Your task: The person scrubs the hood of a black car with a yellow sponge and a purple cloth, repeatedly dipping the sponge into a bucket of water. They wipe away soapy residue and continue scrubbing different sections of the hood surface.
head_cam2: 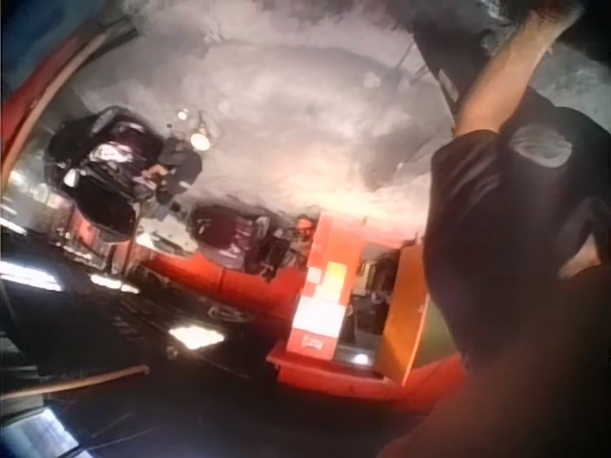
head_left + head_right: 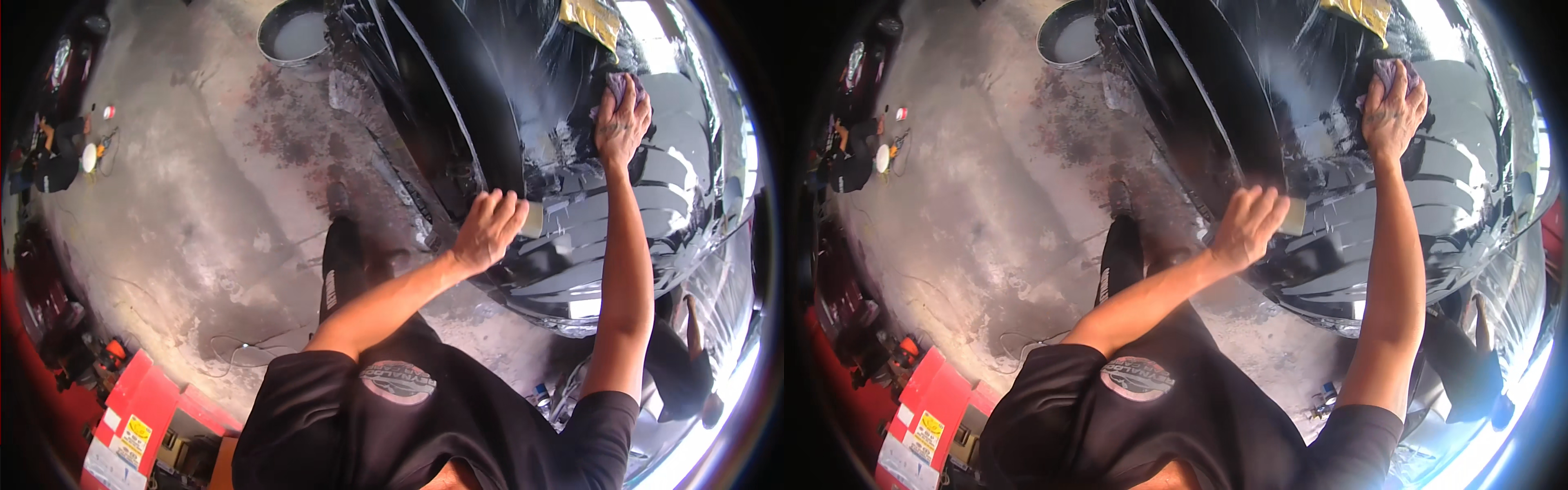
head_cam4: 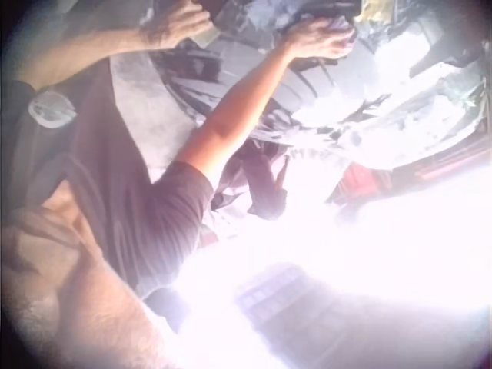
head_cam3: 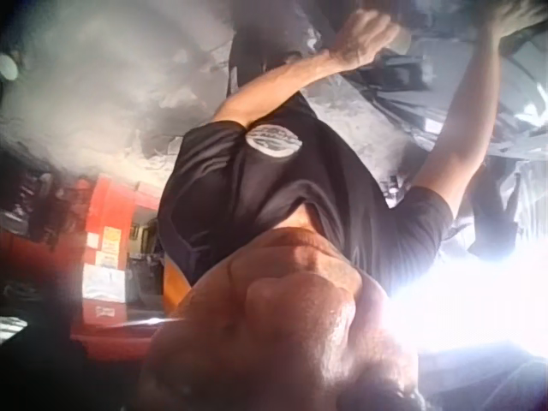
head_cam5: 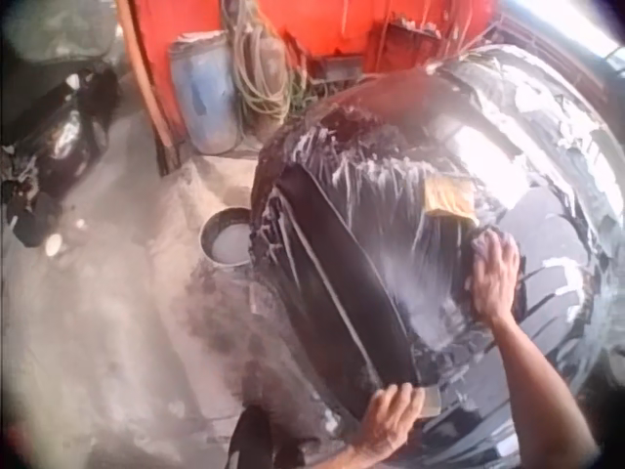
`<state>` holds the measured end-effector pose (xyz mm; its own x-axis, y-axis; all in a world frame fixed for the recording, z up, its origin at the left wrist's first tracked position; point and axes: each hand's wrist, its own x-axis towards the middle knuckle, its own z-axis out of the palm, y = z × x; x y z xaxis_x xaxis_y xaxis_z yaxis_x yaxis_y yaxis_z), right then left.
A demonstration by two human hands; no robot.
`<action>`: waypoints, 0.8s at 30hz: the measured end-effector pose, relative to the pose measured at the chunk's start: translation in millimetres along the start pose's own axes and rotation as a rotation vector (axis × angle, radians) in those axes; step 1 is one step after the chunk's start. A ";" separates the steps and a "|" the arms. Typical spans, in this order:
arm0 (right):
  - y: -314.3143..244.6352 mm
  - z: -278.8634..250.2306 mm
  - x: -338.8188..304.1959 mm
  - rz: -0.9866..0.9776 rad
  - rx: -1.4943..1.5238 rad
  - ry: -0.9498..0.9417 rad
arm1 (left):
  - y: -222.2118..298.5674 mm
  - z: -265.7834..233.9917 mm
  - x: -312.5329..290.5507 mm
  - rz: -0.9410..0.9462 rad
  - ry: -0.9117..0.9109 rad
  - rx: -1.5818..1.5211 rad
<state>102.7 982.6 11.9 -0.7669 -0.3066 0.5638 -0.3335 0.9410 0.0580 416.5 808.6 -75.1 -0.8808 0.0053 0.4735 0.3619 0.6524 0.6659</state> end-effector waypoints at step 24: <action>-11.4 -12.8 -1.3 0.102 -0.025 -0.135 | -422.5 -185.5 298.7 -0.273 0.302 0.199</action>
<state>114.6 974.1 21.1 -0.8631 -0.2246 0.4523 -0.2383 0.9708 0.0273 57.2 394.0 -108.0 -0.7965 -0.3892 0.4628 0.0370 0.7326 0.6797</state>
